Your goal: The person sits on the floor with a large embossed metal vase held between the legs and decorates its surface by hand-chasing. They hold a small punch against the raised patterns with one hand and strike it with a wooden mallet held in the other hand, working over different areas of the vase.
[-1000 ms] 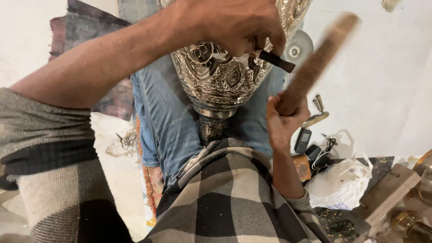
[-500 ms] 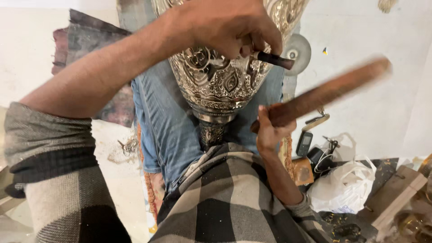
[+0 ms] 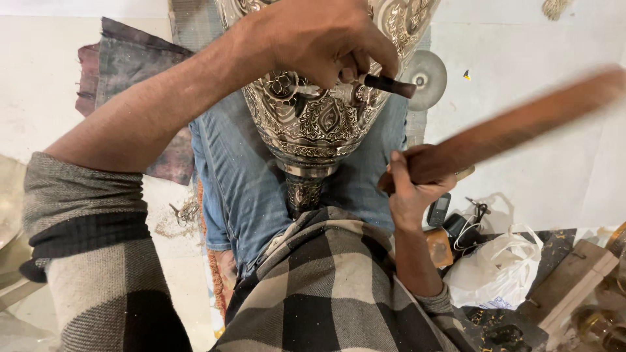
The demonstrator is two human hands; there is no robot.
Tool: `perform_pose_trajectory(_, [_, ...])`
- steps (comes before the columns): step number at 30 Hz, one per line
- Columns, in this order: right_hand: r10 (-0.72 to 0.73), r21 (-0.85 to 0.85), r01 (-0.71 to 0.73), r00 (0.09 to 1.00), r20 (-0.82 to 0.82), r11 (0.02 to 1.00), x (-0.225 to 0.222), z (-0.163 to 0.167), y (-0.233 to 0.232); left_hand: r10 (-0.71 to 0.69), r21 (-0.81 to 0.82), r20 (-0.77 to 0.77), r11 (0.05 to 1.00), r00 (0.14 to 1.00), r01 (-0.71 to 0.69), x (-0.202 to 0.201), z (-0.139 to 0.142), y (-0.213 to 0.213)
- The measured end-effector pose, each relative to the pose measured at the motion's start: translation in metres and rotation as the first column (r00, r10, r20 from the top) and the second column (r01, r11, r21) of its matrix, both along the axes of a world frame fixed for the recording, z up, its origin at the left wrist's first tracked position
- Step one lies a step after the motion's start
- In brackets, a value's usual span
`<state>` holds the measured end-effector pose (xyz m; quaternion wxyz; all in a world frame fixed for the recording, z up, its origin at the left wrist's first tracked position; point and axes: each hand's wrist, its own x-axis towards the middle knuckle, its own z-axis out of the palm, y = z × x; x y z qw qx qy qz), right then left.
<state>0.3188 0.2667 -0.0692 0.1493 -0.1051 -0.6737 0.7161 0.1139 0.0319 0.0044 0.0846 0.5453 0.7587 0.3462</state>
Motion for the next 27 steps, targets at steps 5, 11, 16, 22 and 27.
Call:
perform_pose_trajectory(5, [0.050,0.186,-0.061,0.997,0.061,0.981,-0.014,0.007,-0.008,0.000,0.013,0.000,1.000,1.000,0.000,-0.002,0.002,-0.010])
perform_pose_trajectory(11, [0.040,0.236,-0.047,0.999,0.036,0.971,-0.016,-0.006,-0.006,-0.011,0.070,-0.096,0.997,0.995,0.018,-0.004,0.000,-0.012])
perform_pose_trajectory(16, [-0.117,0.102,0.109,0.991,0.071,0.989,-0.012,-0.016,-0.010,0.017,0.065,-0.137,0.998,0.990,-0.008,0.000,-0.003,-0.014])
perform_pose_trajectory(22, [-0.048,0.241,0.034,0.997,0.053,0.970,-0.010,-0.017,-0.009,0.027,0.084,-0.124,0.996,0.992,-0.016,0.008,-0.002,-0.018])
perform_pose_trajectory(27, [0.060,0.298,-0.039,0.996,-0.059,0.954,-0.004,-0.021,-0.010,0.012,0.067,-0.045,0.998,0.999,-0.009,0.019,-0.002,-0.021])
